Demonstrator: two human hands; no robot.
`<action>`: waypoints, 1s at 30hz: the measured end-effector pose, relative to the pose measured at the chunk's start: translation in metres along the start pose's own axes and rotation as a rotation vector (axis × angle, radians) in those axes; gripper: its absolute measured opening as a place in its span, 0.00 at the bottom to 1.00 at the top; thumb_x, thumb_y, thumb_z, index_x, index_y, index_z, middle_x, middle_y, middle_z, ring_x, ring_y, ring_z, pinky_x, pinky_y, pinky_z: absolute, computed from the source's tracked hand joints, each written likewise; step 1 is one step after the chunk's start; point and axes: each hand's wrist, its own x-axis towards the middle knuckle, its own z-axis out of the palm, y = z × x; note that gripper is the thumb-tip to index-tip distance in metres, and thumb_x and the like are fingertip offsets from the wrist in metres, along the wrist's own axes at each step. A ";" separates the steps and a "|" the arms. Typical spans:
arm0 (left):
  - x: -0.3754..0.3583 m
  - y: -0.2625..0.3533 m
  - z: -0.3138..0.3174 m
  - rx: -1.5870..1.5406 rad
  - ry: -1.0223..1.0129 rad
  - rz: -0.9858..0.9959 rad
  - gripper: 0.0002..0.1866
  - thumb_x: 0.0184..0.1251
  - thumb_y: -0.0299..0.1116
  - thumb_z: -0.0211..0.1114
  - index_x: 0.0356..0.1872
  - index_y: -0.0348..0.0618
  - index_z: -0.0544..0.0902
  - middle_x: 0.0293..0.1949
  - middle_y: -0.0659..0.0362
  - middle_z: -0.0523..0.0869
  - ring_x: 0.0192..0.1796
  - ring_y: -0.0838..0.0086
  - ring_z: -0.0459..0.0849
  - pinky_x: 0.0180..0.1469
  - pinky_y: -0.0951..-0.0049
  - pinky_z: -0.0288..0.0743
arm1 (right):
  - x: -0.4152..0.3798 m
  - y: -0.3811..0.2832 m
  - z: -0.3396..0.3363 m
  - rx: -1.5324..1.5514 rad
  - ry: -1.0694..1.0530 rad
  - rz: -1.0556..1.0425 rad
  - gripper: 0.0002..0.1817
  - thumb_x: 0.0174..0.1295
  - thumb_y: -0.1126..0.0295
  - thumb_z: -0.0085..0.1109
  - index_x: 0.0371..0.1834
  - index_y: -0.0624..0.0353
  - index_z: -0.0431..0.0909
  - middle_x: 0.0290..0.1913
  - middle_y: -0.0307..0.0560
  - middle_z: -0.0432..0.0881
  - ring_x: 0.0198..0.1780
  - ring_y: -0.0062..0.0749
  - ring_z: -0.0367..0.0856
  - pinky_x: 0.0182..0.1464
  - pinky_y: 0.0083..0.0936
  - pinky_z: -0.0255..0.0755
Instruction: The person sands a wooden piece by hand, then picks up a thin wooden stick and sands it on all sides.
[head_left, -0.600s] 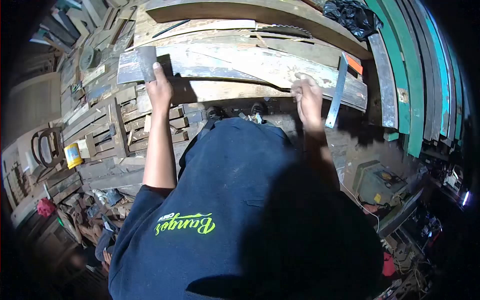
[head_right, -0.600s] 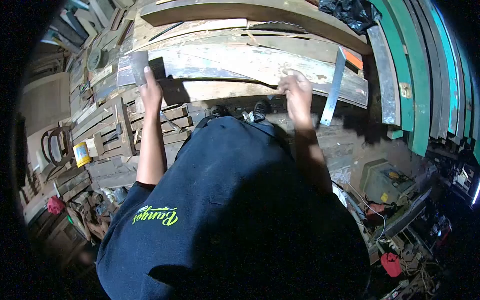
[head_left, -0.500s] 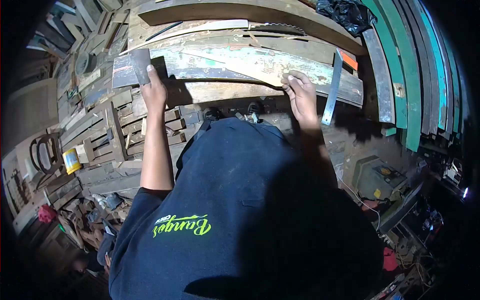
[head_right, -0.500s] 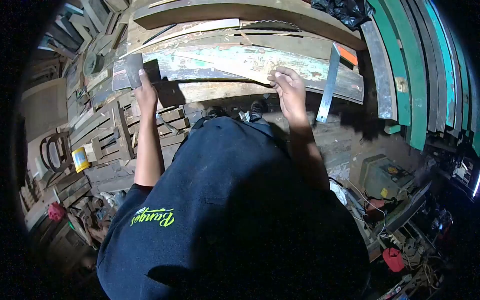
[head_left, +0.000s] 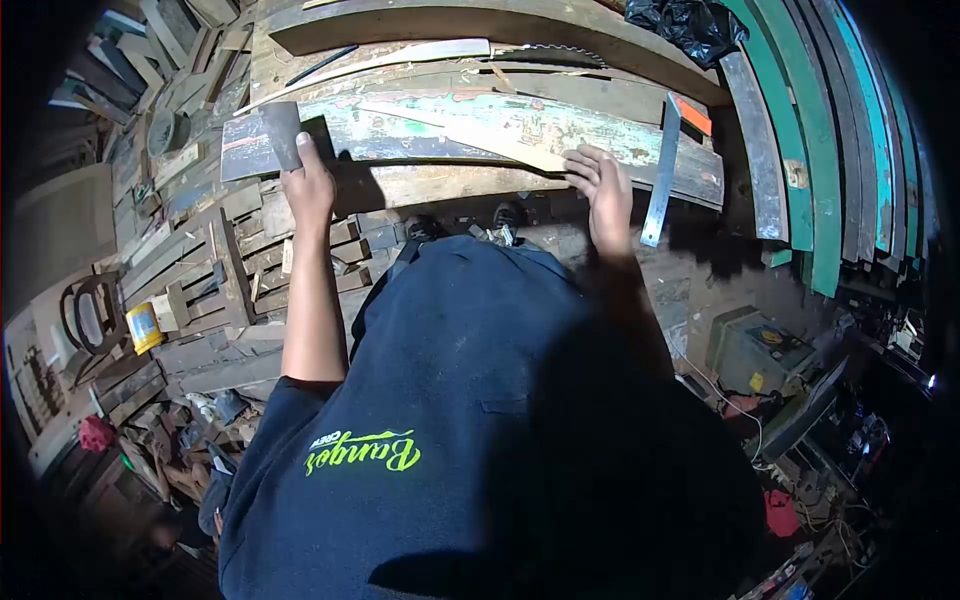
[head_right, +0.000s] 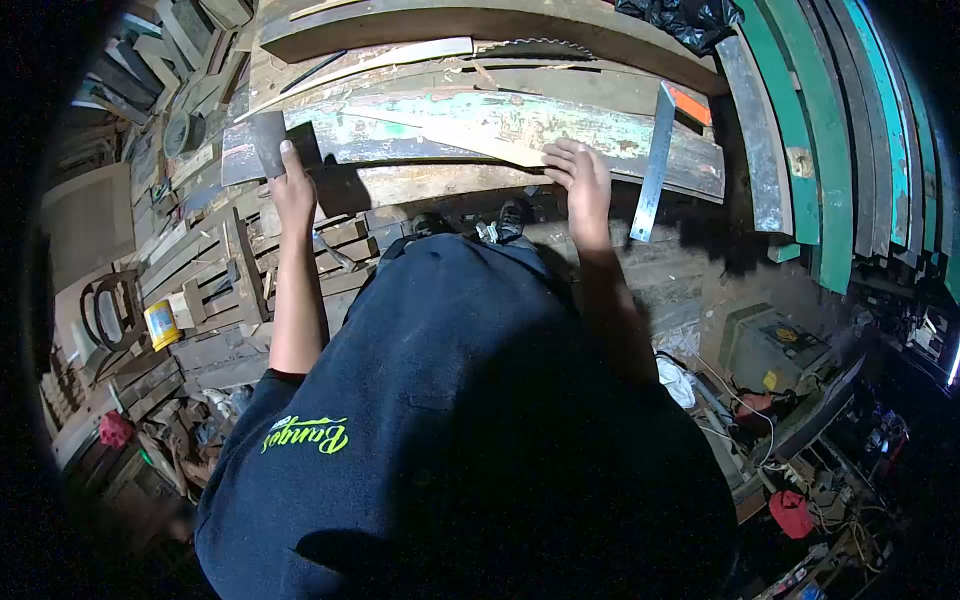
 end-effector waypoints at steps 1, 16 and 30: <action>0.000 0.003 0.000 0.012 0.002 0.067 0.29 0.76 0.50 0.53 0.60 0.30 0.74 0.52 0.36 0.81 0.53 0.47 0.80 0.56 0.58 0.71 | -0.004 -0.001 -0.002 0.000 -0.002 -0.001 0.22 0.77 0.61 0.38 0.58 0.71 0.72 0.51 0.60 0.81 0.51 0.43 0.82 0.54 0.30 0.76; -0.105 0.079 0.120 0.315 -0.712 0.896 0.46 0.47 0.24 0.63 0.74 0.34 0.57 0.75 0.43 0.59 0.78 0.54 0.55 0.79 0.58 0.47 | -0.019 0.014 0.003 -1.327 -0.374 -0.640 0.34 0.60 0.66 0.61 0.71 0.61 0.63 0.73 0.59 0.62 0.76 0.52 0.55 0.76 0.49 0.46; -0.102 0.085 0.129 0.497 -0.509 0.799 0.40 0.49 0.23 0.55 0.70 0.26 0.61 0.74 0.38 0.59 0.78 0.51 0.54 0.79 0.54 0.44 | -0.020 0.003 0.004 -1.376 -0.448 -0.599 0.42 0.57 0.69 0.63 0.76 0.58 0.56 0.77 0.56 0.55 0.78 0.51 0.50 0.78 0.46 0.45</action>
